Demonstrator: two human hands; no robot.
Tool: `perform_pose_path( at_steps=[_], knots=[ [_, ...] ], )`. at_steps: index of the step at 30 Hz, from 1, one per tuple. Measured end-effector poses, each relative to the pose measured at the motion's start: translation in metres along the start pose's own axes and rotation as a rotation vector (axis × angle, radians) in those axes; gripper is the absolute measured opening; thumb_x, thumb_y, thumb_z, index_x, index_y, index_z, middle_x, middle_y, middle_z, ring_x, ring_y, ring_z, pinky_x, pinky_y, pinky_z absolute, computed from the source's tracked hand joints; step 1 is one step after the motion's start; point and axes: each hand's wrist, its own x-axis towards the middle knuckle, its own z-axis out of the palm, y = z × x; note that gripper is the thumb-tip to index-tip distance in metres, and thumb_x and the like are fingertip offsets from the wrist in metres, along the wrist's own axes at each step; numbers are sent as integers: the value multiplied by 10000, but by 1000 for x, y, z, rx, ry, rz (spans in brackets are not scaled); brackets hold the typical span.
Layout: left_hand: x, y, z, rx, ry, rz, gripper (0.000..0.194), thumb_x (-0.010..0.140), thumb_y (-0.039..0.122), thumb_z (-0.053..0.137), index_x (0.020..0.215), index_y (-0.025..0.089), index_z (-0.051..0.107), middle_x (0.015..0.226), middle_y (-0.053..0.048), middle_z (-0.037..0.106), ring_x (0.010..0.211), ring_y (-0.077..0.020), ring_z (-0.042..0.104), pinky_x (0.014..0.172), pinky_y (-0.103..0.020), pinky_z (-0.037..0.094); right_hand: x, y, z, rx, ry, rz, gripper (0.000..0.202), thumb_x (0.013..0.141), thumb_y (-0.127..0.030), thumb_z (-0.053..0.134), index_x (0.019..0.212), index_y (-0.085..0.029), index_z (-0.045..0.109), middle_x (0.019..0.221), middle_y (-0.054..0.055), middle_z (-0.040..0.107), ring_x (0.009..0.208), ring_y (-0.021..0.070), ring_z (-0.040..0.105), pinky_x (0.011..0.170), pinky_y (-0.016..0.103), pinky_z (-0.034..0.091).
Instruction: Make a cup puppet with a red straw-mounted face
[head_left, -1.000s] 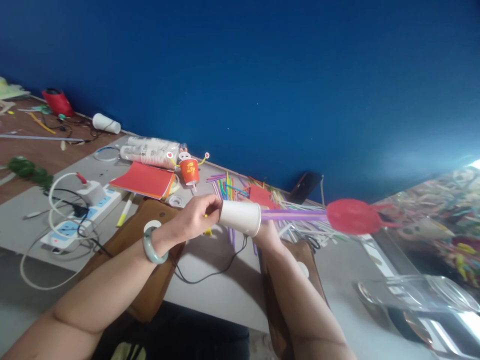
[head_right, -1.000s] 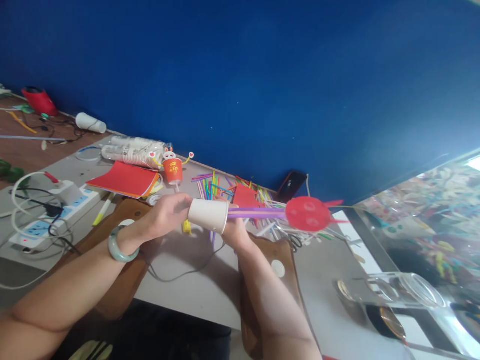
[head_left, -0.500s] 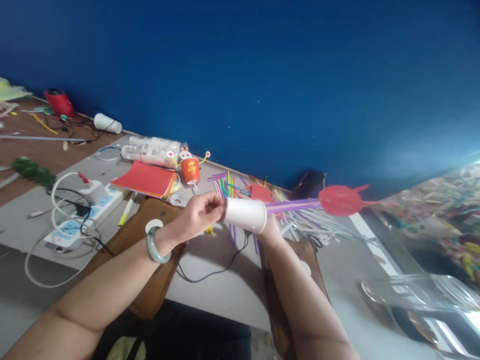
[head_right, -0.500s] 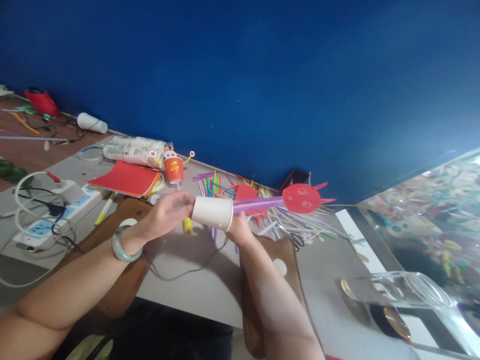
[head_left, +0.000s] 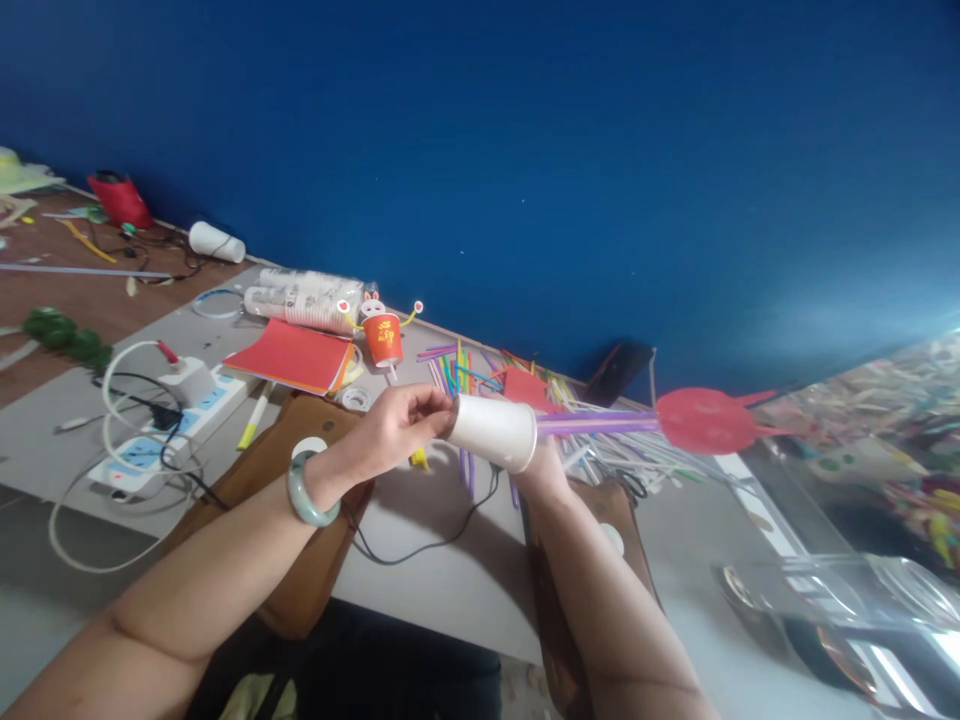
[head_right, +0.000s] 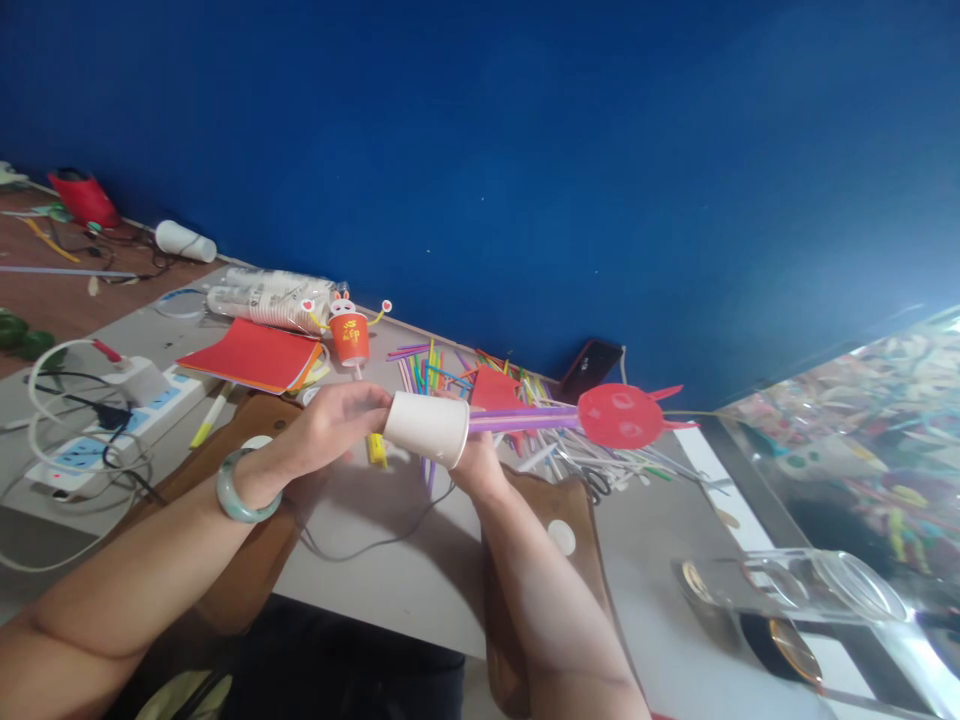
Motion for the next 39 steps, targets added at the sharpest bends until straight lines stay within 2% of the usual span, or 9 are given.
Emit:
perform_pose_path(
  at_steps=[3,7,13,21,25,29,33,39],
  knots=[
    [1,1,-2,-41,-30,-50,212,867,360,663,861,149,656,756,-1,636,608,-84,534,524,-177,453,0,1,1,-4,-19,-63,471,670,-476,807,1051,-214,716,936,96,762,969,309,718,811,398,615],
    [2,0,-4,-18,-57,-63,226,860,372,662,834,148,641,741,4,607,618,-89,532,503,-174,430,1,-4,2,-28,-64,-133,398,703,-467,796,1006,-217,731,917,94,760,995,299,706,862,392,602],
    [3,-7,-2,48,-65,-10,152,873,297,630,844,150,611,750,0,612,643,-95,541,529,-183,426,3,-8,-5,-42,-86,-36,448,667,-472,822,1022,-214,732,928,82,764,974,308,718,886,428,600],
    [3,-15,0,-69,-54,23,169,895,311,621,852,149,596,785,-16,633,704,-103,579,600,-198,462,10,-13,-18,7,-195,97,362,631,-436,842,892,-204,746,843,54,767,813,283,739,684,367,633],
    [2,-15,1,-169,-83,24,198,903,333,625,853,146,589,799,-30,657,737,-117,633,630,-203,497,10,-15,-20,-15,-167,116,349,600,-400,868,845,-186,741,770,47,762,695,246,725,581,317,611],
    [2,-14,5,-254,-52,19,191,891,326,646,856,145,597,796,-30,664,747,-123,658,674,-220,529,10,-3,-18,92,-120,79,386,587,-417,878,868,-183,756,840,61,781,747,256,741,670,349,631],
    [1,-12,7,-306,-59,-23,188,879,316,664,843,145,596,782,-33,669,717,-122,666,657,-224,533,13,4,-13,176,-194,168,331,685,-436,829,911,-198,783,916,58,790,863,279,754,789,387,631],
    [0,-10,9,-341,-81,-43,195,876,313,672,828,140,595,760,-34,670,693,-118,669,633,-213,524,15,2,-13,206,-280,206,425,676,-540,806,955,-220,789,968,58,791,933,313,749,854,431,621]
  ],
)
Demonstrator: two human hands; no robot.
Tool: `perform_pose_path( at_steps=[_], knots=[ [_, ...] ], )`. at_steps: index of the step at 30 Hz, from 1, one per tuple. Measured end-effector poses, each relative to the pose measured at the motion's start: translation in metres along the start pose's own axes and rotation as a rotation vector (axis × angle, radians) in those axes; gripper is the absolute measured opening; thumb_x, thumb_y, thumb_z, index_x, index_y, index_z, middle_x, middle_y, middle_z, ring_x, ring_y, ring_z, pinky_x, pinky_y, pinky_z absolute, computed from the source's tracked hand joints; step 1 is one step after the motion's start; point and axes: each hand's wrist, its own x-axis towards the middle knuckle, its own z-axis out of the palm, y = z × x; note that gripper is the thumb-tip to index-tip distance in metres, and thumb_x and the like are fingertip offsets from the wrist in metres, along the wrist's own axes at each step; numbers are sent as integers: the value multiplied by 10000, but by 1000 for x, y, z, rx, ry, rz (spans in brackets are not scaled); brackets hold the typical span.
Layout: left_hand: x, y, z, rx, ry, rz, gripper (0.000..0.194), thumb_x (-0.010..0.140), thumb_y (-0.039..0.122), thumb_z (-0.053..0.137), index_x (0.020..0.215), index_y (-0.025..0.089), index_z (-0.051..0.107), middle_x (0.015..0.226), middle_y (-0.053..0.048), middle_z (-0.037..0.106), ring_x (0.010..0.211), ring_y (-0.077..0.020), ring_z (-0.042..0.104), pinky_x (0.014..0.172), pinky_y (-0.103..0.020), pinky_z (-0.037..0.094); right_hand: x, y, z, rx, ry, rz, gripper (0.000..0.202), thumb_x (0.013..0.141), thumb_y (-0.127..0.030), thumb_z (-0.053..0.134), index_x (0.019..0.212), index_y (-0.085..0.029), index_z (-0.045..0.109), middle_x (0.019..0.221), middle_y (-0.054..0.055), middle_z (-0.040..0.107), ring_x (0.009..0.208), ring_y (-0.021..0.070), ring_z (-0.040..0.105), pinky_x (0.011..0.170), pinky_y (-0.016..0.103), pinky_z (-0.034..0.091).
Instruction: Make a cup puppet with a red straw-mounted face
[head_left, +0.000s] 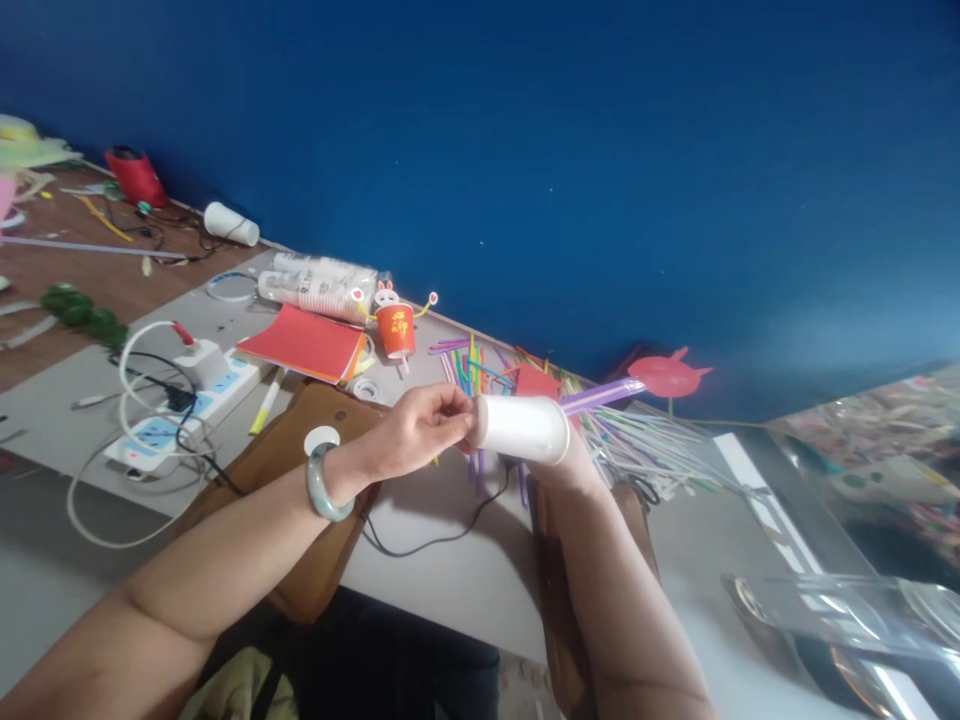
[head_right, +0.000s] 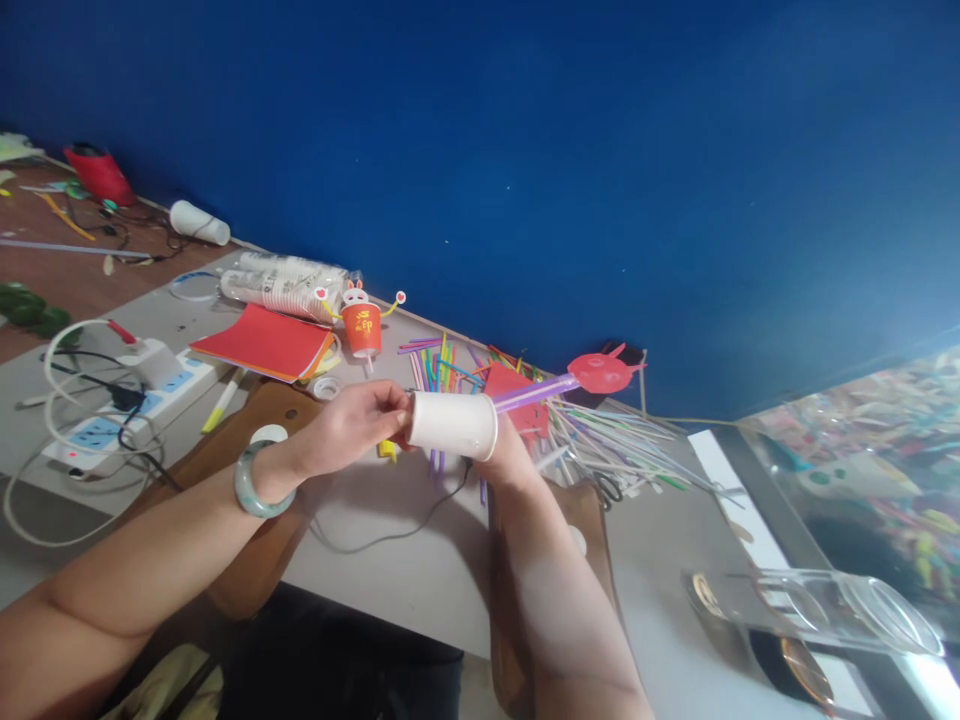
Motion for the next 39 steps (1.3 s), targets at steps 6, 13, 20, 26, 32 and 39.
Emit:
perform_pose_path(
  at_steps=[6,13,20,26,32,39],
  knots=[
    [8,-6,-2,-68,98,-7,318,862,439,682,906,133,608,861,-43,666,774,-137,671,758,-272,563,-5,4,8,-200,326,-275,336,682,-483,810,873,-216,739,855,61,775,785,275,737,715,405,623],
    [8,-10,3,-75,188,-9,533,748,472,798,1090,144,554,1049,-75,657,893,-164,653,756,-255,547,-2,-6,30,-692,346,-503,389,811,-444,710,516,-232,572,538,12,588,586,196,591,763,431,555],
    [19,-10,-6,-364,242,-37,391,849,491,653,1070,171,608,1114,-100,679,1047,-230,657,873,-346,564,-13,-24,31,-514,479,-628,57,825,-332,726,852,-282,733,853,15,759,941,240,699,1117,535,358],
    [15,3,-5,-314,342,0,348,822,470,649,1065,224,614,1120,-66,677,1173,-234,607,930,-344,555,-31,-43,34,-329,569,-682,27,832,-306,718,834,-280,716,849,9,749,867,220,697,1030,503,455],
    [15,5,-1,-240,327,-20,322,810,474,646,1044,254,625,1075,-65,701,1165,-251,609,906,-347,565,-34,-51,37,-303,524,-714,19,844,-259,713,827,-265,707,791,-1,743,777,193,689,963,465,483],
    [19,2,-2,-170,344,-19,357,817,561,598,1017,265,619,1069,-56,694,1174,-242,596,933,-357,550,-31,-48,36,-264,508,-637,95,844,-342,727,826,-250,708,787,16,740,770,197,676,898,443,513]
  ],
)
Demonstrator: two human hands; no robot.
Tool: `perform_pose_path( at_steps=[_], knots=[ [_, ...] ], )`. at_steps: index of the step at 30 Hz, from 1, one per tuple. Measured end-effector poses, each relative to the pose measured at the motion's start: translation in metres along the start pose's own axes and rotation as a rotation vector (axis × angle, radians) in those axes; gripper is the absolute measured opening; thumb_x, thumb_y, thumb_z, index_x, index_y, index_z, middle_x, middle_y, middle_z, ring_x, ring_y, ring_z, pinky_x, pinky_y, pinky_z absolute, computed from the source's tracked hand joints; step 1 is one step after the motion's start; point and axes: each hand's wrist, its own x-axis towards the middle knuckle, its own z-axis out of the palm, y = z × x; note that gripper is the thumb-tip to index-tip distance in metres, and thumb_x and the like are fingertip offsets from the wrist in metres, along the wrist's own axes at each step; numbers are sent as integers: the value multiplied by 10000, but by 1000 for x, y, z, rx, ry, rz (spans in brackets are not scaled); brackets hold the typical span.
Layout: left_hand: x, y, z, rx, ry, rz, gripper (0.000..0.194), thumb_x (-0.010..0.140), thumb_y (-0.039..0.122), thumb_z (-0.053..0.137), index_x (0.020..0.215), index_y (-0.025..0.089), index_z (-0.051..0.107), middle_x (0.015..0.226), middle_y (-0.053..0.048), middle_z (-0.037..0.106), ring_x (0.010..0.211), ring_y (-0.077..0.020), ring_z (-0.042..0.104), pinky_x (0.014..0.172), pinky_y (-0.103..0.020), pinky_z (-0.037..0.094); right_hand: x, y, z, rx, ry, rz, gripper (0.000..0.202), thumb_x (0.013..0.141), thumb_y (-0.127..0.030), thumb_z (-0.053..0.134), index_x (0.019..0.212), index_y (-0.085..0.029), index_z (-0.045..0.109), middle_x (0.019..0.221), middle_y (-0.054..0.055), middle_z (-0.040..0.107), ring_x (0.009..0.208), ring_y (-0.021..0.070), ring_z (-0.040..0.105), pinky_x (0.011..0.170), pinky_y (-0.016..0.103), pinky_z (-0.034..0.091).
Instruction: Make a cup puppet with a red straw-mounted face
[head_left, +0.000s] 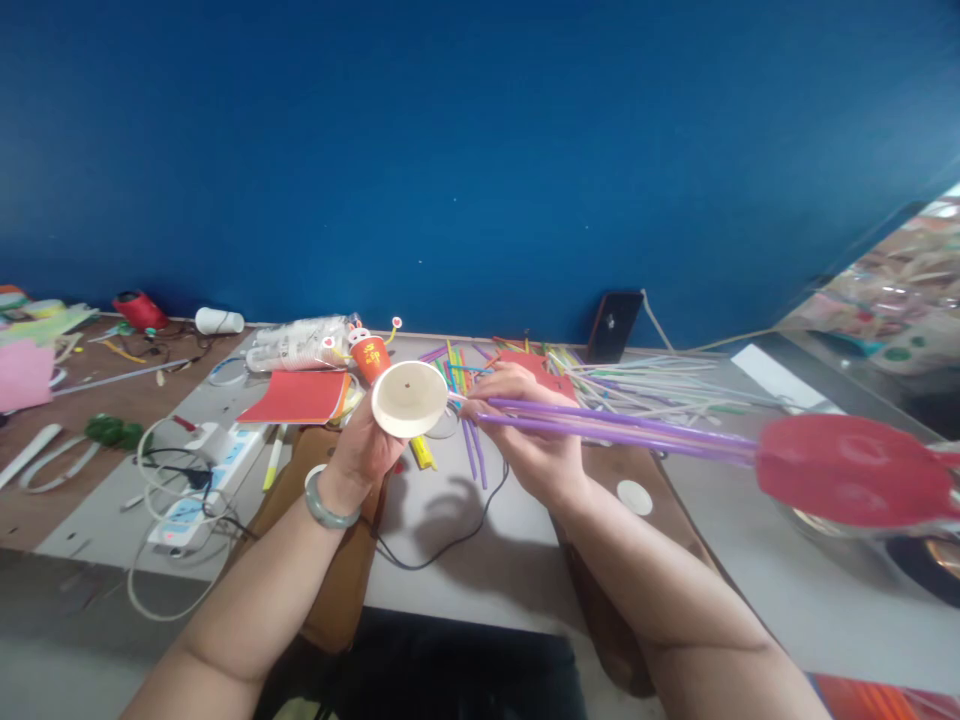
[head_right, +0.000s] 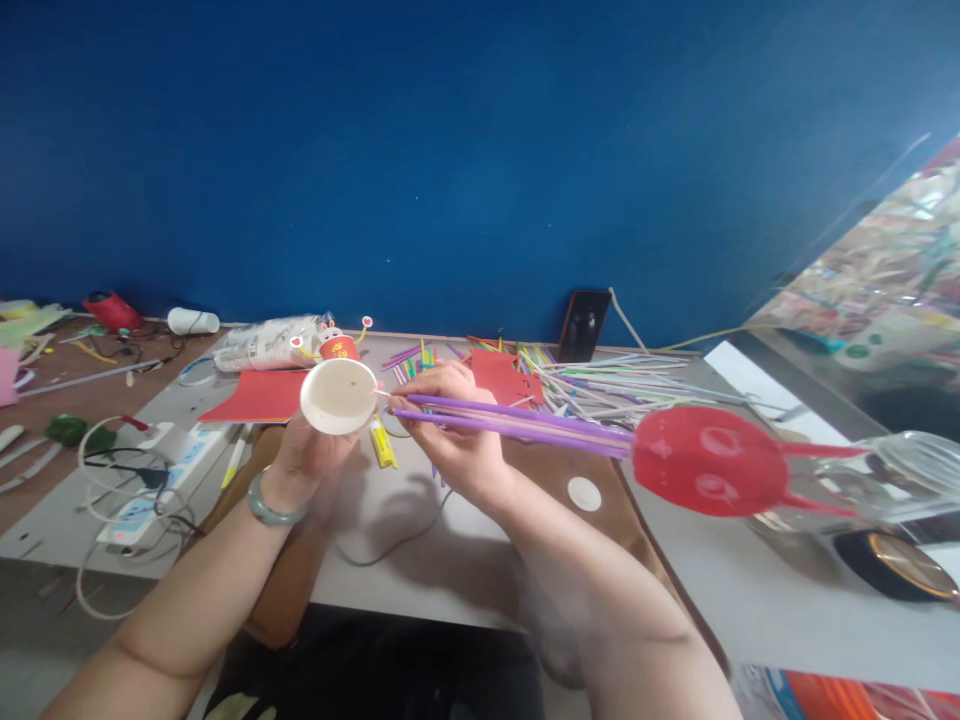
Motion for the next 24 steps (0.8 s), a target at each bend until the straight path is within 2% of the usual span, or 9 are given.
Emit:
perform_pose_path(
  at_steps=[6,11,20,24],
  knots=[
    [-2,-2,-1,-58,25,19,312,802,501,644,979,244,637,1010,-38,704,1240,-215,558,972,-318,531,-2,0,0,-10,-21,-42,27,842,-265,730,864,-256,717,813,11,741,772,192,666,859,416,521],
    [-2,0,1,-72,61,-23,260,874,470,568,979,253,665,1044,-47,716,1224,-222,579,972,-330,543,-3,-1,-1,4,-32,-43,30,846,-267,725,873,-256,720,801,10,734,757,188,661,814,396,526],
    [-1,0,0,-131,9,-26,303,855,481,615,1015,228,662,1025,-50,725,1167,-248,629,970,-364,555,-4,-2,-1,5,-1,19,52,851,-259,715,895,-236,702,789,19,712,753,182,657,741,354,531],
    [-1,-4,-2,-194,28,-17,249,871,440,616,966,218,674,1011,-61,735,1223,-245,598,1019,-323,516,-5,-2,-5,-17,-64,18,77,855,-266,715,928,-243,706,842,22,713,807,186,657,774,359,529]
  ],
)
